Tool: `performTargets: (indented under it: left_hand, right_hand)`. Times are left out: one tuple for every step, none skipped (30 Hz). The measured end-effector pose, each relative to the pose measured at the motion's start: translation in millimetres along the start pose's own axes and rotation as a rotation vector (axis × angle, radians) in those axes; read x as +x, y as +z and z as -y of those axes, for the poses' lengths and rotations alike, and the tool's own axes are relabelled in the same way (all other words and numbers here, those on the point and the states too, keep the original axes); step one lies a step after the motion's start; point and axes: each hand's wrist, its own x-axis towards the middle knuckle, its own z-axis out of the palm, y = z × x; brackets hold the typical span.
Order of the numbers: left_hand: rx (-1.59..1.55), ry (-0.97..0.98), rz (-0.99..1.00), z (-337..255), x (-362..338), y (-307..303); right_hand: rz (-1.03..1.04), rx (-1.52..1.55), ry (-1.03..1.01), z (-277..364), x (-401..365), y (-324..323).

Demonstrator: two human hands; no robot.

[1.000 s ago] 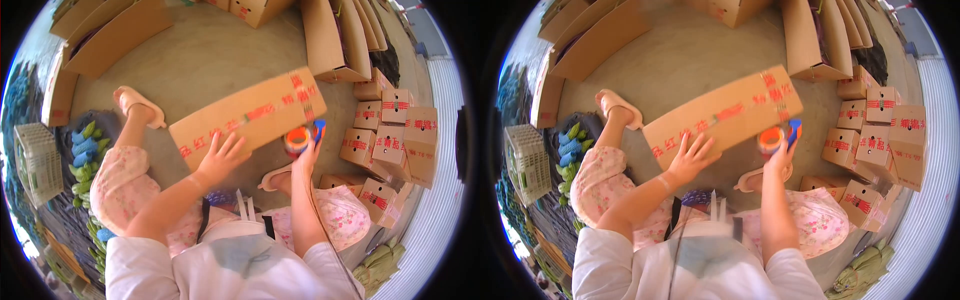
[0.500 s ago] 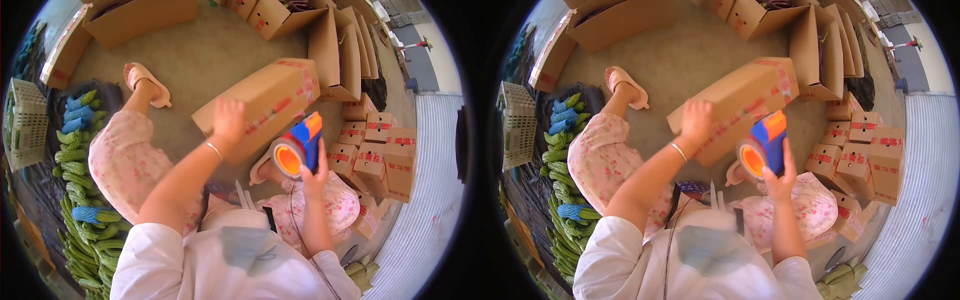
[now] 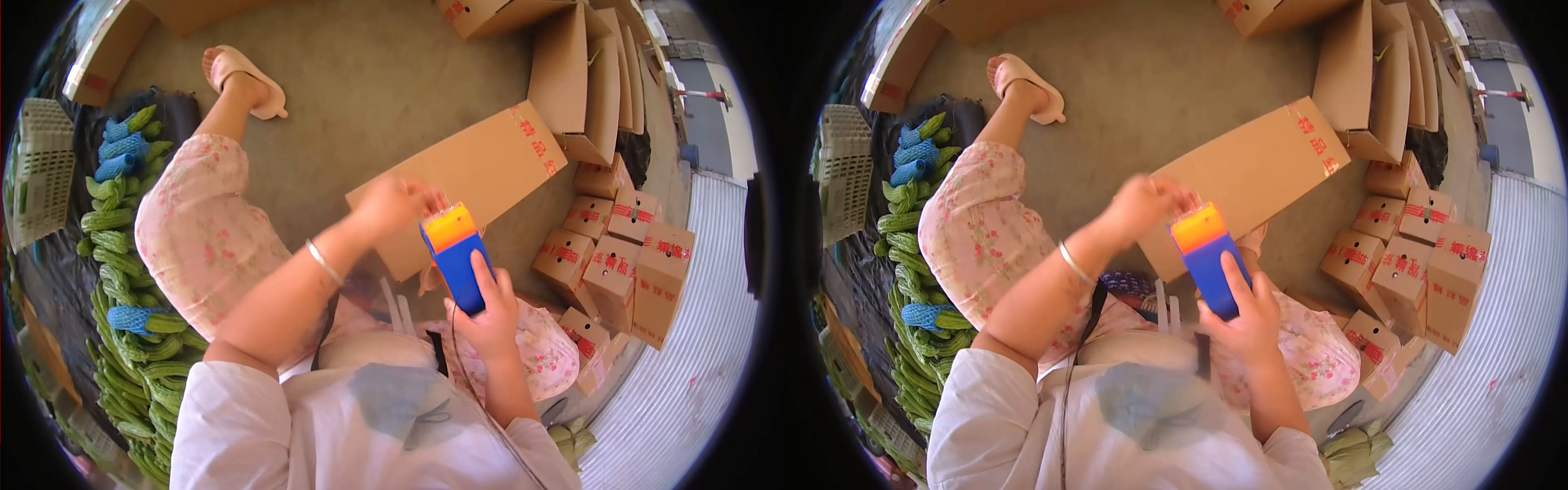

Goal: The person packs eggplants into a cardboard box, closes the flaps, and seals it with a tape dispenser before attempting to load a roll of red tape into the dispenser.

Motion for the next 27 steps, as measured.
performTargets:
  left_hand:
    - [0.122, 0.025, -0.156, 6, 13, -19]
    - [0.243, 0.055, -0.318, 13, 29, -44]
    - [0.419, -0.005, -0.399, 19, 47, -75]
    - [0.599, -0.066, -0.486, 25, 66, -103]
    - [0.602, -0.074, -0.496, 37, 84, -123]
    - [0.715, -0.068, -0.440, 60, 99, -134]
    - [0.827, -0.064, -0.368, 88, 107, -134]
    - [1.021, -0.050, -0.143, 126, 115, -130]
    - [1.205, -0.023, 0.082, 161, 124, -123]
    - [0.906, -0.145, 0.087, 192, 115, -104]
    - [0.600, -0.262, 0.095, 211, 104, -86]
    - [0.595, -0.264, 0.106, 206, 108, -87]
    - [0.864, -0.350, 0.334, 198, 115, -97]
    - [1.132, -0.433, 0.561, 184, 119, -109]
    - [1.228, -0.486, 0.424, 156, 117, -122]
    - [1.325, -0.541, 0.282, 122, 110, -137]
    - [1.250, -0.488, 0.036, 92, 103, -155]
    - [1.166, -0.427, -0.202, 69, 96, -170]
    - [1.133, -0.349, -0.379, 54, 90, -181]
    - [1.095, -0.265, -0.556, 39, 82, -187]
    - [1.109, -0.261, -0.572, 25, 67, -184]
    - [1.182, -0.233, -0.502, 13, 48, -171]
    - [1.253, -0.203, -0.430, 4, 30, -152]
    - [1.258, -0.351, -0.317, -2, 13, -121]
    - [1.559, -0.261, -0.312, 0, -12, -80]
    - [1.564, -0.271, -0.287, 9, -27, -46]
    - [1.528, -0.247, -0.309, 24, -33, -22]
  right_hand:
    - [0.042, -0.009, 0.053, 1, -2, 2]
    - [0.056, -0.012, 0.060, -4, -13, 1]
    - [0.104, -0.089, 0.101, -14, -32, 1]
    - [0.148, -0.162, 0.133, -27, -43, 4]
    - [0.155, -0.153, 0.126, -37, -51, 11]
    - [0.205, -0.174, 0.198, -44, -65, 15]
    - [0.256, -0.195, 0.280, -49, -78, 19]
    - [0.262, -0.191, 0.291, -55, -80, 25]
    - [0.279, -0.149, 0.284, -64, -78, 31]
    - [0.295, -0.106, 0.284, -72, -79, 38]
    - [0.294, -0.106, 0.252, -83, -87, 46]
    - [0.297, -0.111, 0.264, -81, -86, 43]
    - [0.279, -0.109, 0.243, -78, -80, 41]
    - [0.260, -0.106, 0.216, -75, -72, 40]
    - [0.259, -0.102, 0.207, -71, -59, 41]
    - [0.239, -0.118, 0.177, -63, -40, 45]
    - [0.216, -0.133, 0.149, -54, -19, 50]
    - [0.152, -0.107, 0.070, -41, 11, 55]
    - [0.084, -0.079, -0.008, -27, 45, 60]
    - [0.086, -0.076, -0.001, -12, 75, 65]
    - [0.091, -0.071, 0.005, 0, 103, 72]
    - [0.089, -0.068, 0.009, 11, 129, 84]
    - [0.084, -0.067, 0.015, 20, 154, 94]
    - [0.157, -0.086, 0.030, 27, 180, 103]
    - [0.233, -0.107, 0.048, 32, 199, 109]
    - [0.228, -0.099, 0.042, 37, 208, 109]
    - [0.299, -0.139, 0.083, 43, 216, 108]
